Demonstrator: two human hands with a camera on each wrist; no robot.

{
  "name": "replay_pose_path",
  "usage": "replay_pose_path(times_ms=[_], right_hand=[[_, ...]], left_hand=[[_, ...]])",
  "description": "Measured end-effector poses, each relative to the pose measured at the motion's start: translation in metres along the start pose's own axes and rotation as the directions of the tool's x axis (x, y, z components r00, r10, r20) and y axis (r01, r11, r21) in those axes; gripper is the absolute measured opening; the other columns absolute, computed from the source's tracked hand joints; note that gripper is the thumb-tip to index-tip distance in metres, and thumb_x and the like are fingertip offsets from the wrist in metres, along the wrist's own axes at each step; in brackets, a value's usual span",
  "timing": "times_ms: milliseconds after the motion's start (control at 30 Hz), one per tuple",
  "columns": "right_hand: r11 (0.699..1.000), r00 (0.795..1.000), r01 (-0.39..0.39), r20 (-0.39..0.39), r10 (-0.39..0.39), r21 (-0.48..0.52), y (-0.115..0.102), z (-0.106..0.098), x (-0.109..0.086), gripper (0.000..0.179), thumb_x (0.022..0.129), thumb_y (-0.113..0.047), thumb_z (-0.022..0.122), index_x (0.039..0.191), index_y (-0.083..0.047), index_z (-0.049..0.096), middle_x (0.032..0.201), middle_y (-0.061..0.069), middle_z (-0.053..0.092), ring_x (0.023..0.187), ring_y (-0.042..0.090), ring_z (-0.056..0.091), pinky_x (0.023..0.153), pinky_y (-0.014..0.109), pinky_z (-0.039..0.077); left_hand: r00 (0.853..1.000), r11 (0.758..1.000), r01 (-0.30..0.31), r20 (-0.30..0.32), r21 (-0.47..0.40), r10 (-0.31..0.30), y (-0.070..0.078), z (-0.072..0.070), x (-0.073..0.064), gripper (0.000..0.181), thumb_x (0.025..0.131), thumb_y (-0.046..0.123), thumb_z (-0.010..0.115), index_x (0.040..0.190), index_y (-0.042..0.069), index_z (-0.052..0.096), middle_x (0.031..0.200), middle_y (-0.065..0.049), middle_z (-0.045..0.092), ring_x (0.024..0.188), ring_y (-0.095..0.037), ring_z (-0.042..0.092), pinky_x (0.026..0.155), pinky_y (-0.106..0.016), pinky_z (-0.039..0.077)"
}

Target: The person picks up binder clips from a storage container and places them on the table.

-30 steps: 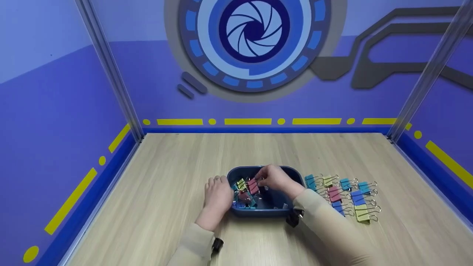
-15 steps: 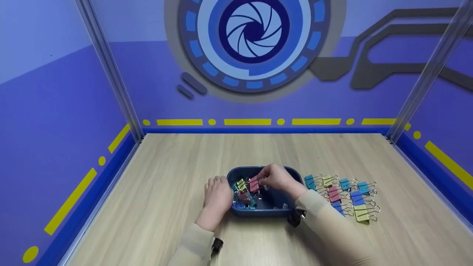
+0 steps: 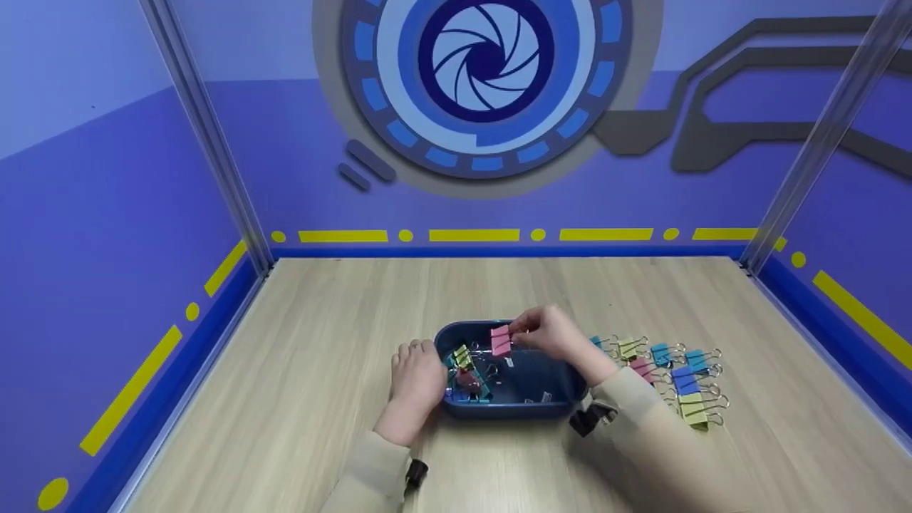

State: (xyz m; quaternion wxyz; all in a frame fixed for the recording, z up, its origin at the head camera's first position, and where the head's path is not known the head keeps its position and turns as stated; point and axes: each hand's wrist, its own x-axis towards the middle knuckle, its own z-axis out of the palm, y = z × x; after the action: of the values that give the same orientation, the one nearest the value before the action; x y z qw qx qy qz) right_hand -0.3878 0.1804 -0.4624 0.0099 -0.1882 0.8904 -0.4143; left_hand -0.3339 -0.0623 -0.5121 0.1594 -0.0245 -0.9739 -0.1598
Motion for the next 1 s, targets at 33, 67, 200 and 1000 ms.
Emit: replay_pose_path(times_ms=[33, 67, 200, 1000], right_hand=[[1.000, 1.000, 0.002, -0.007, -0.002, -0.001, -0.001, -0.003, -0.002, 0.011, 0.086, 0.000, 0.073, 0.096, 0.002, 0.077, 0.088, 0.013, 0.076, 0.071, 0.009, 0.058, 0.064, 0.021, 0.049], [1.000, 1.000, 0.002, -0.012, -0.002, -0.003, -0.002, -0.007, -0.004, 0.012, 0.086, -0.001, 0.073, 0.097, 0.002, 0.077, 0.088, 0.013, 0.076, 0.072, 0.009, 0.058, 0.064, 0.022, 0.049], [1.000, 0.999, -0.013, -0.033, 0.013, -0.013, -0.005, -0.020, -0.014, 0.014, 0.088, -0.005, 0.074, 0.100, -0.001, 0.078, 0.092, 0.014, 0.078, 0.076, 0.010, 0.062, 0.069, 0.023, 0.050], [0.994, 0.994, -0.097, -0.045, 0.095, -0.039, 0.023, -0.110, -0.106, 0.026, 0.092, -0.019, 0.075, 0.112, -0.003, 0.075, 0.094, 0.009, 0.073, 0.078, 0.010, 0.063, 0.066, 0.022, 0.054]], left_hand=[[1.000, 1.000, -0.001, 0.000, 0.001, 0.001, 0.000, 0.000, 0.000, 0.022, 0.090, 0.014, 0.063, 0.102, -0.004, 0.062, 0.098, -0.019, 0.064, 0.097, -0.037, 0.056, 0.085, -0.047, 0.044], [1.000, 1.000, 0.000, 0.003, -0.001, 0.000, 0.000, 0.000, 0.000, 0.022, 0.090, 0.014, 0.063, 0.103, -0.004, 0.062, 0.098, -0.019, 0.064, 0.097, -0.037, 0.056, 0.085, -0.047, 0.044], [1.000, 1.000, 0.005, 0.015, -0.012, -0.004, 0.000, 0.001, 0.001, 0.023, 0.091, 0.013, 0.062, 0.105, -0.005, 0.062, 0.099, -0.019, 0.063, 0.097, -0.037, 0.055, 0.086, -0.047, 0.044], [1.000, 1.000, 0.014, 0.013, -0.012, -0.014, 0.001, -0.001, -0.001, 0.021, 0.091, 0.014, 0.062, 0.102, -0.004, 0.062, 0.098, -0.019, 0.064, 0.097, -0.036, 0.057, 0.085, -0.047, 0.045]])
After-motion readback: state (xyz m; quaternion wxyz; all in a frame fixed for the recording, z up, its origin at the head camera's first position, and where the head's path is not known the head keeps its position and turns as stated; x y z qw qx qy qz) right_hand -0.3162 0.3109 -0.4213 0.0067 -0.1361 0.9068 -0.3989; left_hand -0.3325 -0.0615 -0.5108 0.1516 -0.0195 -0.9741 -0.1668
